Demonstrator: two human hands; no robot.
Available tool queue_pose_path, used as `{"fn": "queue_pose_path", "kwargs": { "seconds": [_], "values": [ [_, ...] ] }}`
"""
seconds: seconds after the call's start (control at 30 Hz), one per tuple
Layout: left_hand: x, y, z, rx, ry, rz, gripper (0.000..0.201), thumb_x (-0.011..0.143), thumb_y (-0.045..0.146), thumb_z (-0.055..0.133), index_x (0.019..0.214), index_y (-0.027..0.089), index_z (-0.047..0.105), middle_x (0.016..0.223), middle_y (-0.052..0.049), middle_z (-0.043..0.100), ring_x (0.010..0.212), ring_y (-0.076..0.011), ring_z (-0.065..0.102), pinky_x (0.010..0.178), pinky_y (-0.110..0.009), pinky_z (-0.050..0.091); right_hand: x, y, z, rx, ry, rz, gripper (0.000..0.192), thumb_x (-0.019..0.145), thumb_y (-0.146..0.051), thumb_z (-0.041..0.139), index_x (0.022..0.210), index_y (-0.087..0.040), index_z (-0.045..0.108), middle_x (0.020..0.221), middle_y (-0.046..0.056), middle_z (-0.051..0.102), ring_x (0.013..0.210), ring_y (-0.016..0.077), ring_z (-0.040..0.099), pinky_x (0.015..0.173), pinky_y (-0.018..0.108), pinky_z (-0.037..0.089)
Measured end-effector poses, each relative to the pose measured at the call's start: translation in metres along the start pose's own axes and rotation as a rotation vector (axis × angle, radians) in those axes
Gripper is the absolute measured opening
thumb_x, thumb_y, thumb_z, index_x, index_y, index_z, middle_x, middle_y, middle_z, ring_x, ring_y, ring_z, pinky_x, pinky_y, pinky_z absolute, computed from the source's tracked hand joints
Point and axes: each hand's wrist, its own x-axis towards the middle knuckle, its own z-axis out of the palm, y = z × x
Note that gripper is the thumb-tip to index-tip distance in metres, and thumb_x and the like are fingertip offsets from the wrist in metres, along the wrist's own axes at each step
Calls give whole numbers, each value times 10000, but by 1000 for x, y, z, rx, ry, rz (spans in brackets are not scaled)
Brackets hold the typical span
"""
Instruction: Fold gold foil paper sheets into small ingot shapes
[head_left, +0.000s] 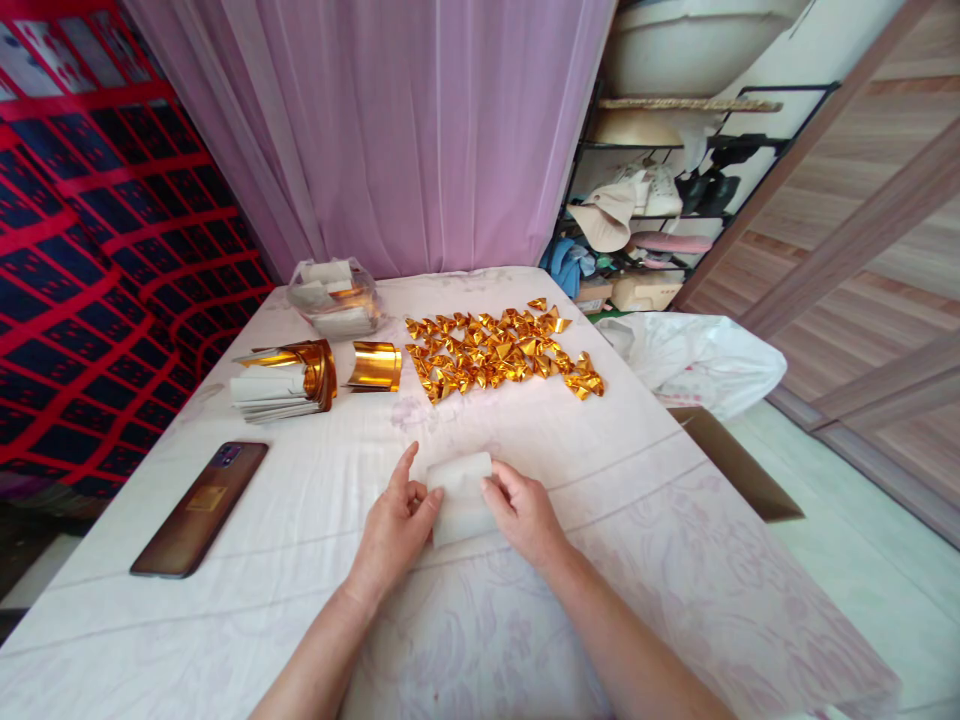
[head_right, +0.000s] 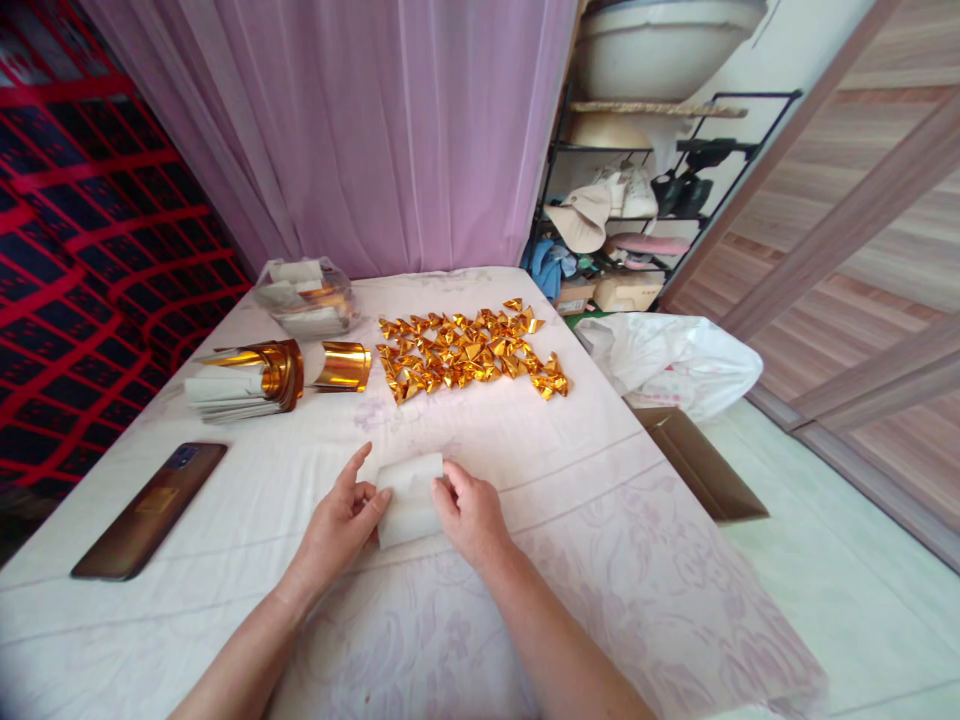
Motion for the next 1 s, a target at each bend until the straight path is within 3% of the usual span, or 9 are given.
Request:
{"fn": "queue_pose_path", "kwargs": {
  "seconds": [0.13,0.27,0.33,0.47,0.6,0.7,0.8,1.0],
  "values": [
    [-6,-3,-3,366,34,91,615,884,333,495,1476,270,340,640,69,589,532,-140,602,533,-241,429,-1,1,6,-313,55,-66,407,889,-298,450,1241,-169,606,690,22,710,590,161,631,566,232,424],
    [-7,-6,-5,674,50,213,373,912,329,476,1256,285,615,876,-21,715,795,-215,667,668,-305,489,0,-5,7,-495,-19,-48,450,905,-259,441,1325,-141,555,758,53,741,653,185,678,600,252,461],
    [-5,-8,-5,773,62,288,315,916,321,486,1162,276,676,946,-45,721,881,-245,647,737,-345,504,1,-9,7,-543,-52,-40,452,907,-246,440,1335,-146,548,778,60,747,674,190,688,603,257,467],
    [-1,-10,-7,844,100,395,304,914,304,509,1153,266,692,955,-73,687,884,-252,605,796,-389,516,3,-14,6,-602,-78,-27,437,915,-241,444,1332,-172,555,806,66,754,709,197,703,604,263,469],
    [-1,-9,-5,898,143,478,277,900,277,531,1108,247,713,1175,-109,639,1047,-294,576,867,-455,503,4,-16,8,-640,-77,-11,434,918,-237,457,1337,-178,551,831,78,757,726,197,708,604,261,467],
    [-5,-10,-1,893,43,538,296,937,300,489,1158,245,679,1262,-83,639,1169,-295,555,966,-494,455,4,-19,8,-647,-98,10,435,926,-241,456,1350,-183,538,848,79,758,747,193,710,618,254,467],
    [-11,-11,3,913,-59,514,344,957,355,475,1245,235,619,1295,-69,639,1221,-280,548,1059,-528,378,4,-21,5,-633,-112,37,432,937,-249,446,1357,-195,530,894,75,759,785,191,712,648,250,470],
    [-15,-15,7,973,-85,477,401,940,419,503,1286,233,585,1359,-67,598,1282,-278,505,1119,-549,300,3,-15,-10,-490,-171,84,432,936,-298,462,1350,-202,538,822,41,754,734,188,694,653,251,460]
  ]
}}
